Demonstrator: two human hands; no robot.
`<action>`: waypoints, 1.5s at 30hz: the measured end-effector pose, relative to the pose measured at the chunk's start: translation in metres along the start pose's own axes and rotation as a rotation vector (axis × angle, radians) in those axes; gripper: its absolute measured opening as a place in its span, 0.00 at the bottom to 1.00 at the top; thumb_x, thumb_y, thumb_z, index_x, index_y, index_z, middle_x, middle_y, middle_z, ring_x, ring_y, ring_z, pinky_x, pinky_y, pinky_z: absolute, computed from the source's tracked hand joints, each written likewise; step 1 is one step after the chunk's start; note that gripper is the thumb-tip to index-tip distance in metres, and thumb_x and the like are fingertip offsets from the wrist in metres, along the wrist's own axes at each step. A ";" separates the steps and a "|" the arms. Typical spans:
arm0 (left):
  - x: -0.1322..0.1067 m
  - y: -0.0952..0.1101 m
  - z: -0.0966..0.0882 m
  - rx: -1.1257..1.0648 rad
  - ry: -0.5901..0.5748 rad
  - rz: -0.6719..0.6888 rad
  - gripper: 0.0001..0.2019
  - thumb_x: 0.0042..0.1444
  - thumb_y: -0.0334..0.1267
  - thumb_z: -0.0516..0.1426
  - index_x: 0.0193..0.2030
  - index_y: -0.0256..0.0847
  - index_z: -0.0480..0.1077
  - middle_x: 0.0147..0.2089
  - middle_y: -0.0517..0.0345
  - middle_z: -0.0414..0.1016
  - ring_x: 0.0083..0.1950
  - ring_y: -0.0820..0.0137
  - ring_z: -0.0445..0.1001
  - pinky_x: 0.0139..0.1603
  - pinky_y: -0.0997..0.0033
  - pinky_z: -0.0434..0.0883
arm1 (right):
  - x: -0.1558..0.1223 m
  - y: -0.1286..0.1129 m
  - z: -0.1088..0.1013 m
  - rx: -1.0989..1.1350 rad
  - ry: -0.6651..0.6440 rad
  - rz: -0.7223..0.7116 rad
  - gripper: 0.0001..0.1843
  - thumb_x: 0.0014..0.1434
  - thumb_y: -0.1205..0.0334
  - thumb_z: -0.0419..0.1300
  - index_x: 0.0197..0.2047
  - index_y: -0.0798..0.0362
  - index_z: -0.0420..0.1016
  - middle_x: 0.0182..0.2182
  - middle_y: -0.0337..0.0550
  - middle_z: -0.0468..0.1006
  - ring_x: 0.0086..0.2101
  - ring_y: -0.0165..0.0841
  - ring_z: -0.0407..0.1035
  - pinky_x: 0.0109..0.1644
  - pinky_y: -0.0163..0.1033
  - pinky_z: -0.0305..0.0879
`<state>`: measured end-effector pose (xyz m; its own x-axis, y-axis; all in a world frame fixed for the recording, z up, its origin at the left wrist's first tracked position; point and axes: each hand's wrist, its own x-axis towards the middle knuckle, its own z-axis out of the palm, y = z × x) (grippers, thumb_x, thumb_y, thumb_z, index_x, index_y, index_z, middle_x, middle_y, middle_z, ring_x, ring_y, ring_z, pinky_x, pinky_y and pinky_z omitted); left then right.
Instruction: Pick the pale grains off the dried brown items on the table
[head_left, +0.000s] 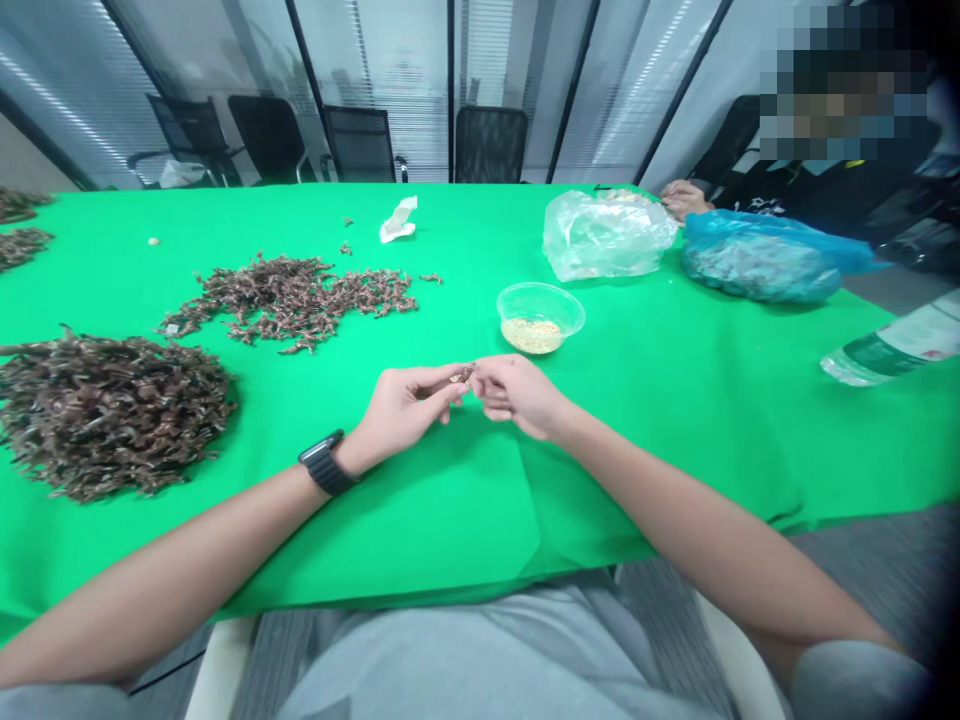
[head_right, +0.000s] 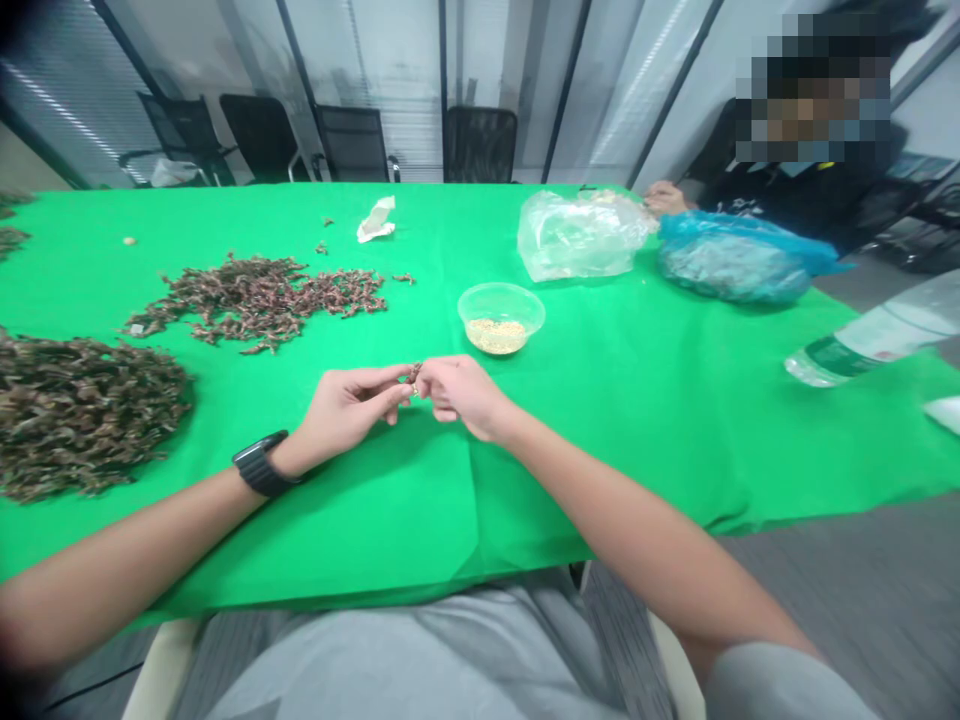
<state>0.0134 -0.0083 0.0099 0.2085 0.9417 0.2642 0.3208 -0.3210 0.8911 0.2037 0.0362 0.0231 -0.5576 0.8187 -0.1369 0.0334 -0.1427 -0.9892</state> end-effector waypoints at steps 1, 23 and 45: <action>0.001 -0.001 0.001 -0.032 0.002 -0.038 0.22 0.61 0.49 0.63 0.55 0.37 0.80 0.31 0.55 0.81 0.23 0.76 0.71 0.27 0.78 0.69 | 0.000 0.003 0.000 -0.184 0.075 -0.135 0.11 0.56 0.61 0.54 0.23 0.51 0.64 0.16 0.29 0.52 0.18 0.25 0.45 0.22 0.35 0.44; -0.001 0.001 -0.002 -0.077 -0.047 -0.088 0.23 0.60 0.49 0.63 0.54 0.34 0.80 0.28 0.56 0.80 0.21 0.77 0.70 0.24 0.78 0.66 | -0.003 0.010 -0.003 -0.723 0.147 -0.555 0.17 0.60 0.63 0.55 0.20 0.53 0.62 0.18 0.34 0.61 0.22 0.25 0.53 0.28 0.36 0.47; 0.004 -0.002 0.001 -0.116 0.000 -0.141 0.23 0.59 0.50 0.63 0.54 0.33 0.80 0.32 0.55 0.81 0.22 0.78 0.71 0.25 0.79 0.69 | 0.002 0.012 -0.012 -0.978 0.169 -0.768 0.13 0.64 0.66 0.54 0.26 0.53 0.64 0.23 0.37 0.67 0.26 0.27 0.59 0.33 0.36 0.54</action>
<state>0.0148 -0.0044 0.0087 0.1687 0.9766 0.1336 0.2382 -0.1719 0.9559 0.2132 0.0427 0.0108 -0.5951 0.5785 0.5578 0.3879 0.8147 -0.4311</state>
